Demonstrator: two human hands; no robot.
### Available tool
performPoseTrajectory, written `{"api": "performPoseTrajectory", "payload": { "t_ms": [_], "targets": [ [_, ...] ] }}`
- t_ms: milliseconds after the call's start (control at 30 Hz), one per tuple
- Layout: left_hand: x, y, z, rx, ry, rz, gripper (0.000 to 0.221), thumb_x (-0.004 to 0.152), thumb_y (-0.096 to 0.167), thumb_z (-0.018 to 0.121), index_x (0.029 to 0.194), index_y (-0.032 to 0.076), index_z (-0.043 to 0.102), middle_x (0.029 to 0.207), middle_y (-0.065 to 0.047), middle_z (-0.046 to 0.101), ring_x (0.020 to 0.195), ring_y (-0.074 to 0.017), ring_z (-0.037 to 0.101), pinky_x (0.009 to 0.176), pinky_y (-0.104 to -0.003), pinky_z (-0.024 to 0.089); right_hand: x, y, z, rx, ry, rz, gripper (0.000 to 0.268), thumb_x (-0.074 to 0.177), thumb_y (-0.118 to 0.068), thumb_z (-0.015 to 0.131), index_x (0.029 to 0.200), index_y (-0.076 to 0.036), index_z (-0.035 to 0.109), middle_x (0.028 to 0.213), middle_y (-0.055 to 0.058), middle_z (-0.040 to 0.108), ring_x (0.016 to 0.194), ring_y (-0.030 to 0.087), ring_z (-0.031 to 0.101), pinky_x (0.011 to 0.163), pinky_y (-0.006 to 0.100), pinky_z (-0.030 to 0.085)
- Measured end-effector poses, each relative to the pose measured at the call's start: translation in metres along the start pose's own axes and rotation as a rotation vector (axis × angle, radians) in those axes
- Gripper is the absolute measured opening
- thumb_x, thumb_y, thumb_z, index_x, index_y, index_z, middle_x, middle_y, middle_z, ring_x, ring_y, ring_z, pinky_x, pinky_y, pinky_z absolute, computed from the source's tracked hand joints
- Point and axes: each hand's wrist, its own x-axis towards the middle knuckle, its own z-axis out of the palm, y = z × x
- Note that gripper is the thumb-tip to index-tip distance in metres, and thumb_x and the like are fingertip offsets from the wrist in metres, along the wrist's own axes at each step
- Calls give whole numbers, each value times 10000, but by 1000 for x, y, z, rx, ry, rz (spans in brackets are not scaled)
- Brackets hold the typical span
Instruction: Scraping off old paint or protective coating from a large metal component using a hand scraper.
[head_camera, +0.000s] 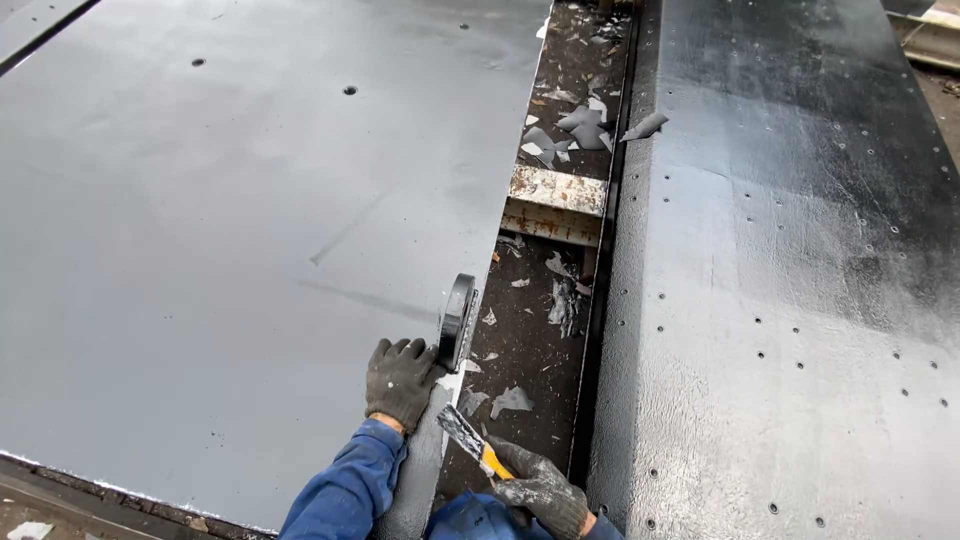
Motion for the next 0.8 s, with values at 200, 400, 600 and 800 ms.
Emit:
{"api": "performPoseTrajectory", "payload": {
  "t_ms": [200, 400, 600, 800],
  "targets": [
    [5, -6, -3, -60, 30, 94, 348, 937, 482, 547, 1054, 228, 753, 1113, 36, 738, 1068, -200, 647, 1004, -405, 417, 26, -1, -6, 211, -15, 81, 162, 962, -80, 606, 986, 77, 634, 810, 189, 676, 535, 219, 606, 449, 330, 468],
    [17, -54, 20, 178, 122, -357, 119, 980, 307, 630, 1010, 332, 742, 1014, 143, 755, 760, -121, 669, 744, -294, 565, 69, -14, -40, 98, 12, 40, 301, 955, -109, 684, 1196, 70, 679, 789, 170, 727, 488, 182, 595, 392, 292, 503],
    [-100, -67, -17, -90, 374, -796, 209, 1057, 295, 608, 1100, 116, 707, 990, -111, 674, 1006, -341, 655, 961, -492, 448, 53, -26, -64, -161, -10, -129, 274, 920, 7, 733, 1109, 131, 578, 794, 298, 714, 566, 397, 723, 422, 475, 589],
    [-164, -66, 10, -56, 325, -976, 564, 1040, 431, 651, 1509, 125, 585, 1573, -217, 439, 1451, -472, 273, 1193, -587, 128, 30, -135, -38, -1159, -256, -465, 547, 899, -218, 730, 1414, -104, 588, 1185, 140, 764, 927, 234, 774, 738, 316, 633]
  ]
}}
